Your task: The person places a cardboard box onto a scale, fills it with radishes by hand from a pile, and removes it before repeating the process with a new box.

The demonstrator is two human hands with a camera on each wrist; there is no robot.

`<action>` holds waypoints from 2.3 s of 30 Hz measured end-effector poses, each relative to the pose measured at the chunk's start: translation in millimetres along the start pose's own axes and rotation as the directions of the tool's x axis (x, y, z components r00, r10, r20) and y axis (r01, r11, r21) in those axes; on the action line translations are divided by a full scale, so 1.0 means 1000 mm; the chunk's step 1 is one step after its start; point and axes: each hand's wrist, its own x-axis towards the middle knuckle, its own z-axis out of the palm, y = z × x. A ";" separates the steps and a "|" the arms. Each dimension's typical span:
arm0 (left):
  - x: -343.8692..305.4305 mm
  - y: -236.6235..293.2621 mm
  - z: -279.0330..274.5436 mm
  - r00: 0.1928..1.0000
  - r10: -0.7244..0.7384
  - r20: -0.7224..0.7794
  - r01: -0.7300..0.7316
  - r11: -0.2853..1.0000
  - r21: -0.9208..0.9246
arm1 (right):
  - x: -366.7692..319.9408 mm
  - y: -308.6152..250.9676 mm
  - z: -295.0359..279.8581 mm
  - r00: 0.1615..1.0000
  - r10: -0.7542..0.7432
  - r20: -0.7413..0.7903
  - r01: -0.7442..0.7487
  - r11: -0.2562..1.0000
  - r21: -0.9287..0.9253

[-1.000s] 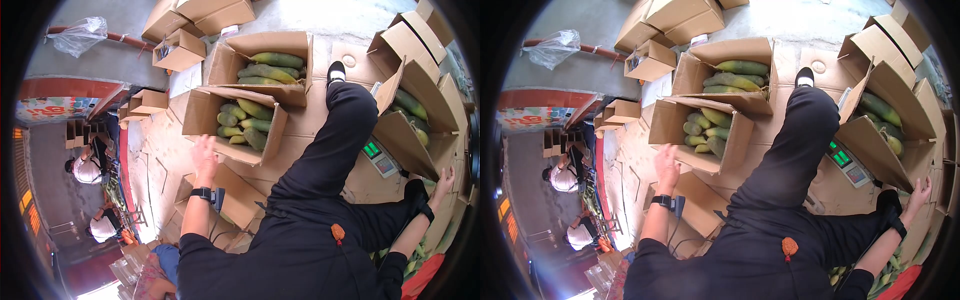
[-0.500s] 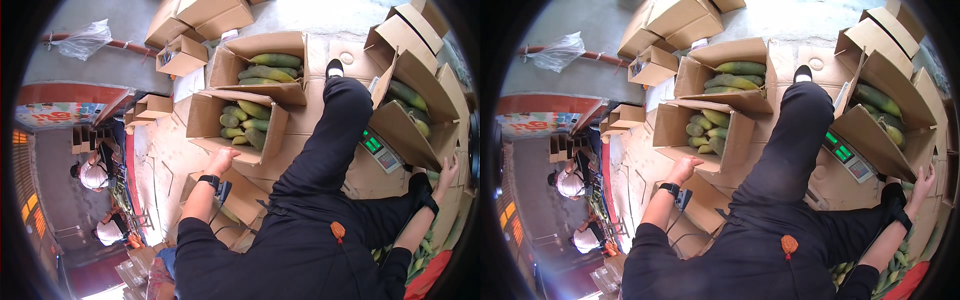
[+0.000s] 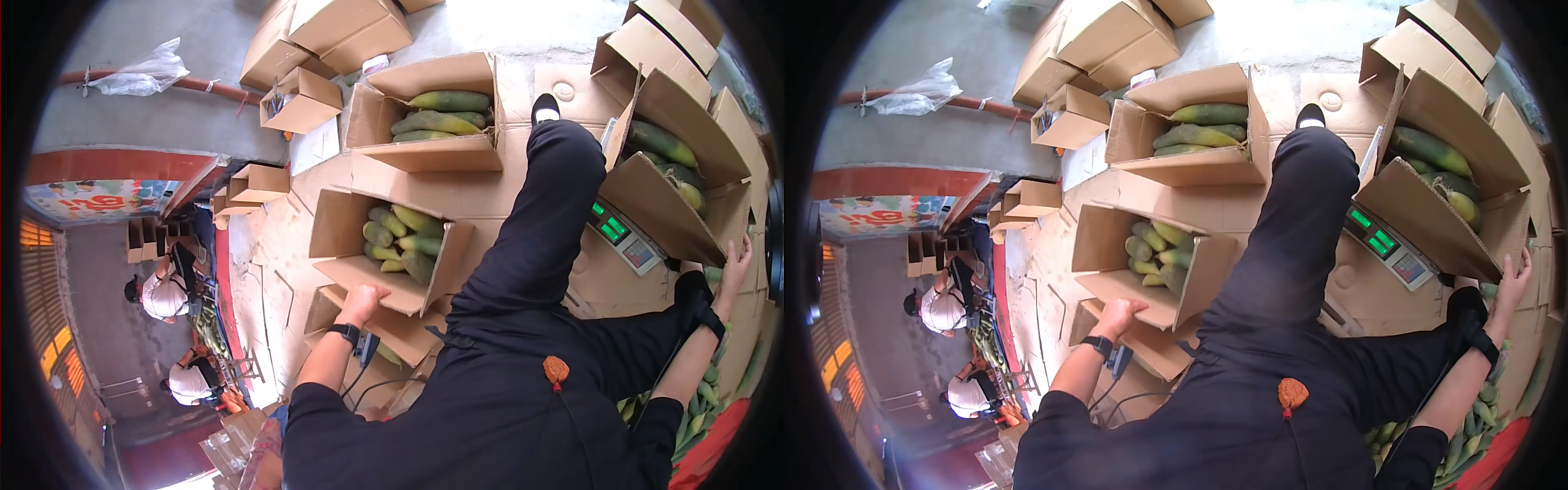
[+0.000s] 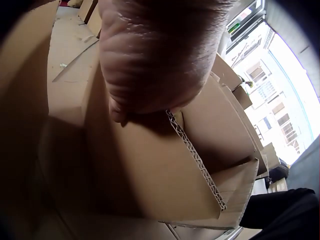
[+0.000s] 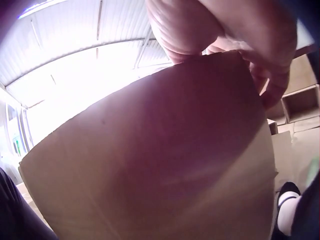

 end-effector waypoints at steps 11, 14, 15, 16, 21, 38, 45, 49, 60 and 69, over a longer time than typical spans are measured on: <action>-0.028 0.018 -0.007 0.884 -0.072 0.461 -0.069 0.957 0.281 | -0.004 -0.010 0.004 0.999 0.031 0.010 -0.031 0.998 0.050; -0.019 0.023 -0.016 0.786 -0.232 0.573 0.012 0.932 0.361 | -0.004 -0.009 0.000 0.999 0.046 0.004 -0.046 0.998 0.046; -0.014 0.022 -0.021 0.787 -0.234 0.571 0.018 0.934 0.358 | -0.003 -0.008 0.001 0.998 0.065 0.015 -0.066 0.996 0.061; -0.002 0.020 -0.031 0.830 -0.234 0.506 0.110 0.958 0.264 | -0.003 -0.008 0.002 0.998 0.061 0.019 -0.062 0.996 0.064; 0.074 0.058 -0.129 0.959 -0.100 -0.266 0.099 0.995 -0.018 | -0.004 -0.011 0.001 0.998 0.059 0.032 -0.061 0.996 0.067; 0.322 0.087 -0.153 1.000 -0.023 -0.006 0.023 0.996 0.092 | -0.019 -0.037 0.006 0.997 0.070 -0.015 -0.070 0.997 0.018; 0.297 0.084 -0.142 0.993 0.066 -0.097 -0.056 0.993 0.109 | -0.019 -0.037 0.007 0.996 0.081 -0.026 -0.079 0.996 0.047; 0.279 0.082 -0.131 0.986 0.060 -0.158 -0.058 0.998 0.015 | -0.020 -0.035 0.006 0.998 0.066 -0.024 -0.066 0.998 0.015; 0.181 0.050 -0.094 0.972 0.236 0.009 -0.236 0.969 0.075 | -0.016 -0.032 0.008 0.997 0.062 -0.037 -0.060 0.997 0.038; 0.133 0.052 -0.096 0.944 0.206 0.258 -0.266 0.938 0.223 | -0.015 -0.028 0.005 0.997 0.070 -0.015 -0.069 0.996 0.051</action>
